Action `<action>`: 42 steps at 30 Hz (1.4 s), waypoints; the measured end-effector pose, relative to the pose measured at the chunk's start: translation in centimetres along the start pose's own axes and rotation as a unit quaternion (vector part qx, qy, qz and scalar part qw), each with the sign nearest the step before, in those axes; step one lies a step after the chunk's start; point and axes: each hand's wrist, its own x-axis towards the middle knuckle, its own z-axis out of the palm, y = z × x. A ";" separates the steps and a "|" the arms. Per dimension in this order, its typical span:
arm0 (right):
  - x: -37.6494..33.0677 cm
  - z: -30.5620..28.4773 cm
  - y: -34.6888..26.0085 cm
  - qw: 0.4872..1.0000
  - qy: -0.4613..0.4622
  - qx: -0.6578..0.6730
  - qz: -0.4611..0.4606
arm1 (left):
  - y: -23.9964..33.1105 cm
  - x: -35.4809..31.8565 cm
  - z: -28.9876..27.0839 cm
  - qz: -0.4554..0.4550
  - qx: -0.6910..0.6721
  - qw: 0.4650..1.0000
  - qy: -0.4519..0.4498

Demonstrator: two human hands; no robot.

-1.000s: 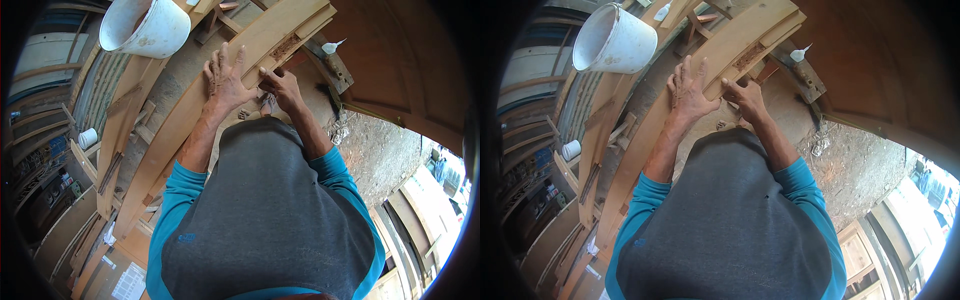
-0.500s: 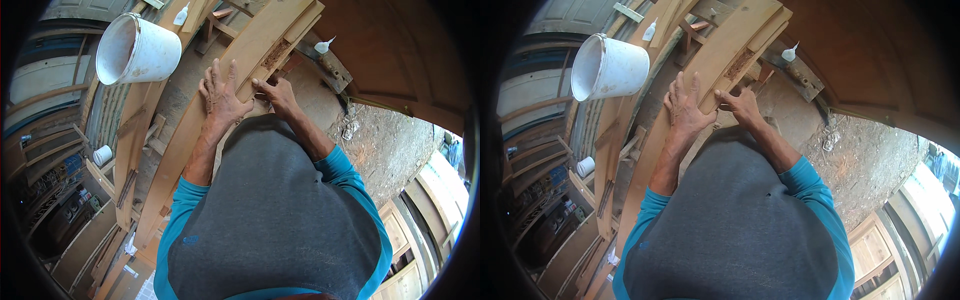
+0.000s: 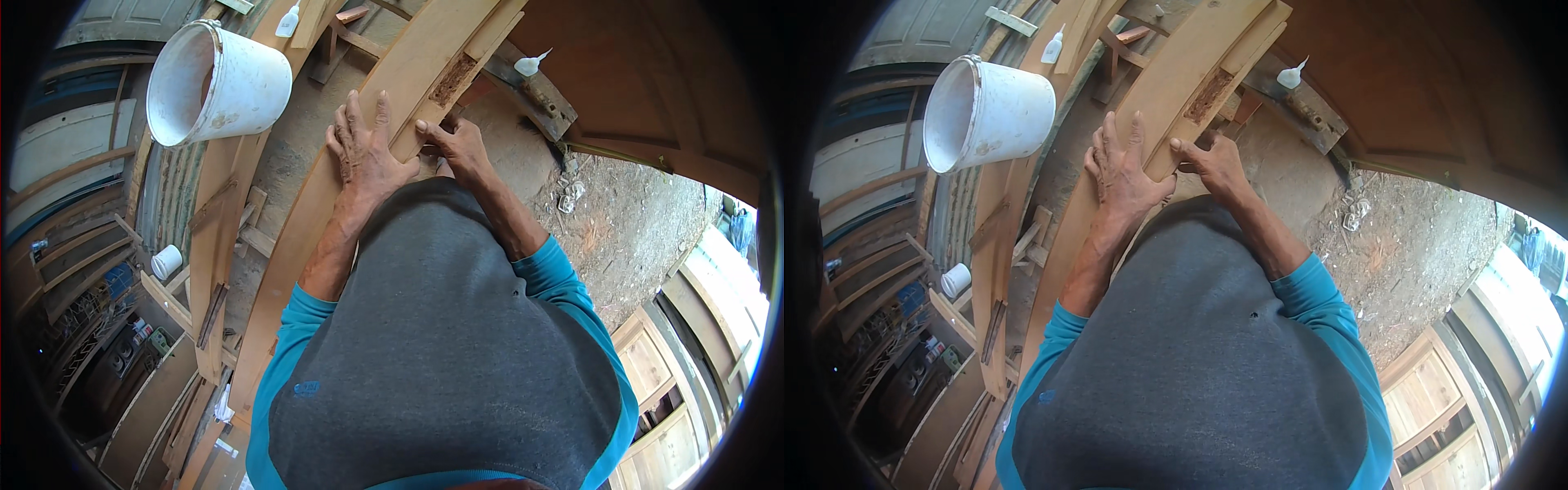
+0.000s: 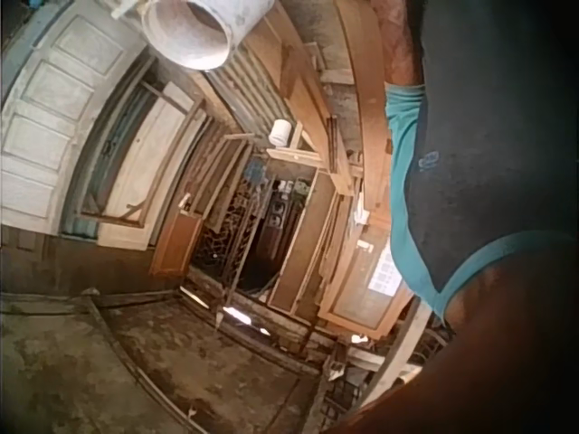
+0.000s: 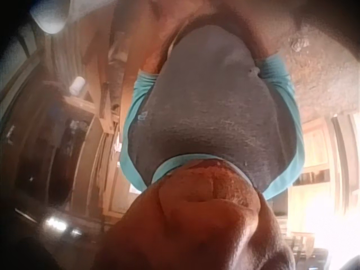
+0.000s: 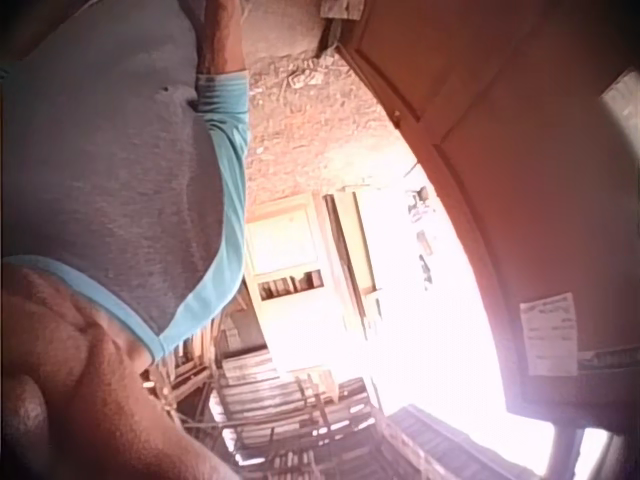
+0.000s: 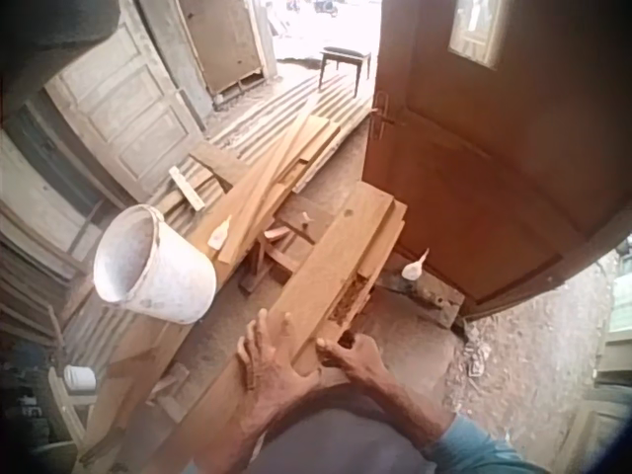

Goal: The person applies adhesive to a wooden door frame component and uses a wooden strip to spread it, then places a small wooden piece into a cutout and applies more adhesive.

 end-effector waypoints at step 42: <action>7.6 -4.3 -0.9 0.950 0.126 0.271 -0.093 | 0.3 0.2 -0.3 0.012 0.015 1.000 -0.007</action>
